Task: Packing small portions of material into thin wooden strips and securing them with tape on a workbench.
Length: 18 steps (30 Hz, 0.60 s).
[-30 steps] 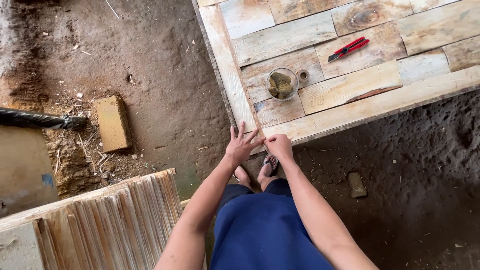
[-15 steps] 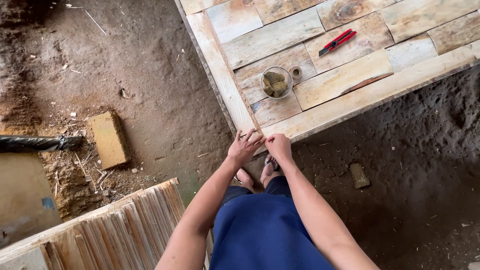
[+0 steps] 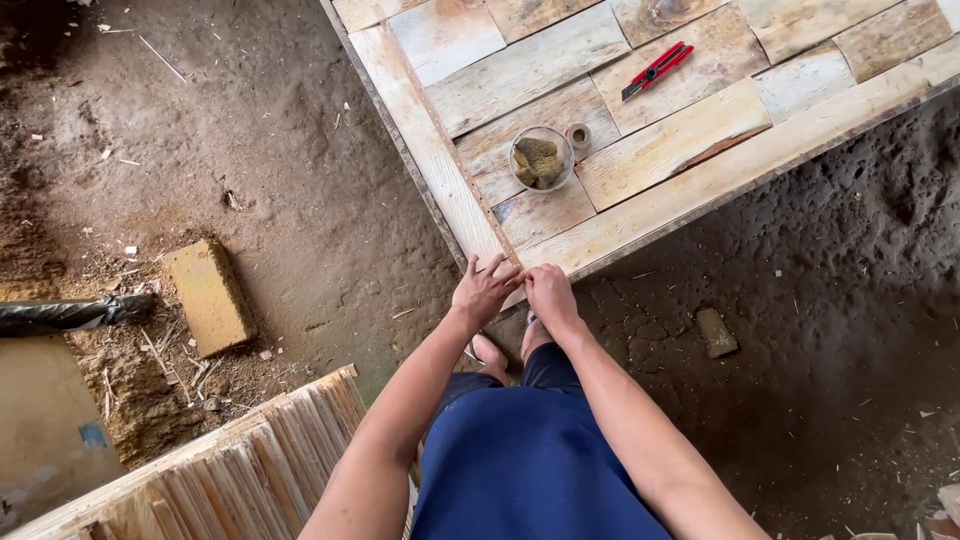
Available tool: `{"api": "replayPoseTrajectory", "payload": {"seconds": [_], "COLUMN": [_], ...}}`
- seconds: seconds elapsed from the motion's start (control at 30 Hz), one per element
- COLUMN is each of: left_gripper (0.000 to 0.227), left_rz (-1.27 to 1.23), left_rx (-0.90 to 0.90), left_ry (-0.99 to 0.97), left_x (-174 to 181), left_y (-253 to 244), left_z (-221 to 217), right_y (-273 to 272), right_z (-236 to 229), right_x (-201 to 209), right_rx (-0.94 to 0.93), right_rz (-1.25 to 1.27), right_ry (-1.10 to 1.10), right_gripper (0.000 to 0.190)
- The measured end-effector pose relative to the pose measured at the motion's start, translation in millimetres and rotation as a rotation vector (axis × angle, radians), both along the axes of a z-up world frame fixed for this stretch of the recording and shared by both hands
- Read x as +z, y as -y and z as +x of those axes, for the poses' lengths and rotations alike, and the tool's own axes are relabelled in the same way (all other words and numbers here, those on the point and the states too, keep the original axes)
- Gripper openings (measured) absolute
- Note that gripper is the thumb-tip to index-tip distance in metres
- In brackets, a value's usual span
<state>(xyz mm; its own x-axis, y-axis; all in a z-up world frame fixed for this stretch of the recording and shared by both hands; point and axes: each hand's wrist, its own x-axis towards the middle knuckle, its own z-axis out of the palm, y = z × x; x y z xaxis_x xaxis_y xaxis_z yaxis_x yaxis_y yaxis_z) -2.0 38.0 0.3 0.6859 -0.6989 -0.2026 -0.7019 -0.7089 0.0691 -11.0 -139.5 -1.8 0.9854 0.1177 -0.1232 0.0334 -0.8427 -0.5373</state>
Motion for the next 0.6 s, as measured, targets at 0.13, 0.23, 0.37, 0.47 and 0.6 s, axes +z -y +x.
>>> {"api": "replayPoseTrajectory", "payload": {"seconds": [0.13, 0.23, 0.37, 0.47, 0.6], "left_gripper": [0.042, 0.042, 0.039, 0.040, 0.045], "left_rz": [0.006, -0.001, -0.004, 0.013, 0.028], "left_rx": [-0.001, 0.004, 0.005, 0.001, -0.010], "left_ry": [0.012, -0.002, 0.018, 0.004, -0.048], "left_x": [2, 0, -1, -6, -4], "left_y": [-1, 0, -2, 1, -2], "left_z": [3, -2, -1, -1, -1], "right_y": [7, 8, 10, 11, 15], "right_z": [1, -7, 0, 2, 9], "right_x": [-27, -27, 6, 25, 61], "right_rx": [0.044, 0.082, 0.128, 0.104, -0.147], "right_rz": [-0.044, -0.063, 0.056, 0.162, 0.388], "right_ry": [0.040, 0.051, 0.019, -0.054, -0.264], "right_gripper": [0.009, 0.008, 0.008, 0.008, 0.010]}}
